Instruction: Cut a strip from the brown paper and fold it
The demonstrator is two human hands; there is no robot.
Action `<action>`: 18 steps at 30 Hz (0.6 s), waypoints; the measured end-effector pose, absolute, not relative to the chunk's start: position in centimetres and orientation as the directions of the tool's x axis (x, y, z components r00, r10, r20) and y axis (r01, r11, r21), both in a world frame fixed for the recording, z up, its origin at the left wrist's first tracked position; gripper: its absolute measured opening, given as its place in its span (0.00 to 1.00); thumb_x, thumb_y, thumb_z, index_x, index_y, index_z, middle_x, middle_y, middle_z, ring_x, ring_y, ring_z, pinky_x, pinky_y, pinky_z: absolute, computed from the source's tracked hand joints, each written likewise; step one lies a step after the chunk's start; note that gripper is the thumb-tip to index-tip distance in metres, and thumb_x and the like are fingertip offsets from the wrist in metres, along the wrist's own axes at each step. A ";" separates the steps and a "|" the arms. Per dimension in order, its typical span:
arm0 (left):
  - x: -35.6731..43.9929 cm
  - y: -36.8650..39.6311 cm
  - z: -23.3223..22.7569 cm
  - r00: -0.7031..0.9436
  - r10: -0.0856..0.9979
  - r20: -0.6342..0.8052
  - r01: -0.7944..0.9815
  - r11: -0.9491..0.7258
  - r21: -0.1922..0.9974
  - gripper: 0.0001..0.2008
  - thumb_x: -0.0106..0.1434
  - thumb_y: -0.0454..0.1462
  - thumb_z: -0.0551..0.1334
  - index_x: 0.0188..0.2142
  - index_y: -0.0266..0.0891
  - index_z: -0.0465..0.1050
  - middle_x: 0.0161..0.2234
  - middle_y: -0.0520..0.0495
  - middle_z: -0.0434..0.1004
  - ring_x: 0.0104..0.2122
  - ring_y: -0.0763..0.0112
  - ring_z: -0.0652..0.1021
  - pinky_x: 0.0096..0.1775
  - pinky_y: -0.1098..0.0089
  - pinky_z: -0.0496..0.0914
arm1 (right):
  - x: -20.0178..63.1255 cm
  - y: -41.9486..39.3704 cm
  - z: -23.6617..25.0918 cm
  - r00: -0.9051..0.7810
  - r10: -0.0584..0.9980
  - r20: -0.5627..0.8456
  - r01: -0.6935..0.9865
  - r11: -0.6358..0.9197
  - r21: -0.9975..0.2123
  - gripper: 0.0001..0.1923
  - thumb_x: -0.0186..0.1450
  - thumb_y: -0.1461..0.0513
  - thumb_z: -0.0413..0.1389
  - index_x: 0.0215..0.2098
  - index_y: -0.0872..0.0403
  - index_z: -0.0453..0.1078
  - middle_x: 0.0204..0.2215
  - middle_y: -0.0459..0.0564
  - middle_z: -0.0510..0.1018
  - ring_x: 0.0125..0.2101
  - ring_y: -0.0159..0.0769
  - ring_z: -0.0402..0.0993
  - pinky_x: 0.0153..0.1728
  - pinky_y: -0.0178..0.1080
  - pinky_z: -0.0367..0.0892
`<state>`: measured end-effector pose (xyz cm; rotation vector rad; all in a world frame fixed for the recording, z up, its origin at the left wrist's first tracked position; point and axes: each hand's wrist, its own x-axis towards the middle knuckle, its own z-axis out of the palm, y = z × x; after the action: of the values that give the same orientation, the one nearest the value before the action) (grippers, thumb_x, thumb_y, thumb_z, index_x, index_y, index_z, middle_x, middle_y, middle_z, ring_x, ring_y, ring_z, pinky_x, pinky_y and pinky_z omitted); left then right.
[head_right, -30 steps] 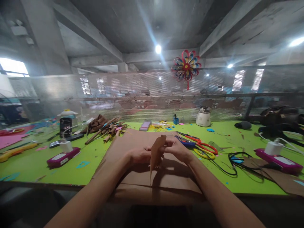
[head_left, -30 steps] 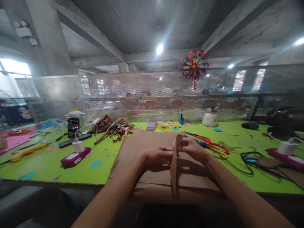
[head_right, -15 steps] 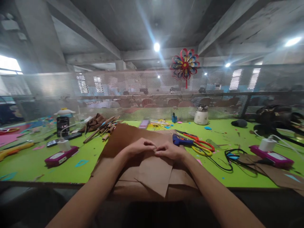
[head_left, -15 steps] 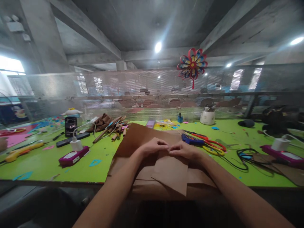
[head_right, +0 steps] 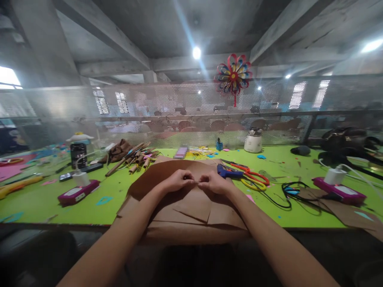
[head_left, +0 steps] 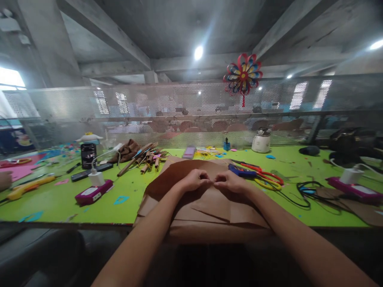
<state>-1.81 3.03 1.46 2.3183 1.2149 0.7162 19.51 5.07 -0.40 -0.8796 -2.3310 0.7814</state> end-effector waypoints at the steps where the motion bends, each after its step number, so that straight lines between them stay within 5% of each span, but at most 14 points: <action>1: -1.8 3.1 1.4 0.483 0.840 0.247 0.627 -0.529 0.571 0.13 0.57 0.41 0.60 0.34 0.33 0.75 0.31 0.46 0.76 0.32 0.68 0.73 0.35 0.71 0.65 | 19.5 5.1 -0.5 -0.651 0.709 0.272 0.407 0.628 -0.663 0.14 0.59 0.57 0.55 0.34 0.60 0.75 0.28 0.50 0.76 0.29 0.34 0.67 0.33 0.36 0.62; 4: -1.8 3.1 1.3 0.486 0.837 0.250 0.628 -0.534 0.567 0.12 0.57 0.40 0.60 0.33 0.32 0.75 0.30 0.46 0.76 0.31 0.69 0.72 0.34 0.71 0.64 | 19.7 5.1 -0.7 -0.663 0.701 0.262 0.422 0.640 -0.642 0.15 0.59 0.57 0.54 0.38 0.60 0.75 0.30 0.50 0.77 0.30 0.36 0.68 0.33 0.37 0.62; 13: -2.0 3.2 1.5 0.524 0.829 0.193 0.642 -0.534 0.550 0.13 0.56 0.41 0.62 0.31 0.31 0.75 0.26 0.48 0.73 0.27 0.73 0.69 0.31 0.74 0.62 | 19.3 4.8 -0.8 -0.672 0.668 0.319 0.482 0.722 -0.496 0.09 0.60 0.61 0.53 0.30 0.58 0.72 0.26 0.50 0.73 0.28 0.36 0.66 0.31 0.37 0.60; 18: -1.5 3.9 0.7 0.591 0.794 0.145 0.650 -0.574 0.497 0.14 0.58 0.41 0.61 0.38 0.33 0.77 0.30 0.48 0.76 0.29 0.72 0.71 0.32 0.74 0.62 | 19.3 5.3 -1.3 -0.707 0.635 0.311 0.473 0.752 -0.460 0.11 0.61 0.59 0.53 0.35 0.58 0.74 0.31 0.54 0.76 0.31 0.38 0.68 0.36 0.39 0.63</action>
<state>-1.49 3.93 0.75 2.4284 1.1608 0.5006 19.28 5.25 -1.32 -0.8394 -2.4943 0.4831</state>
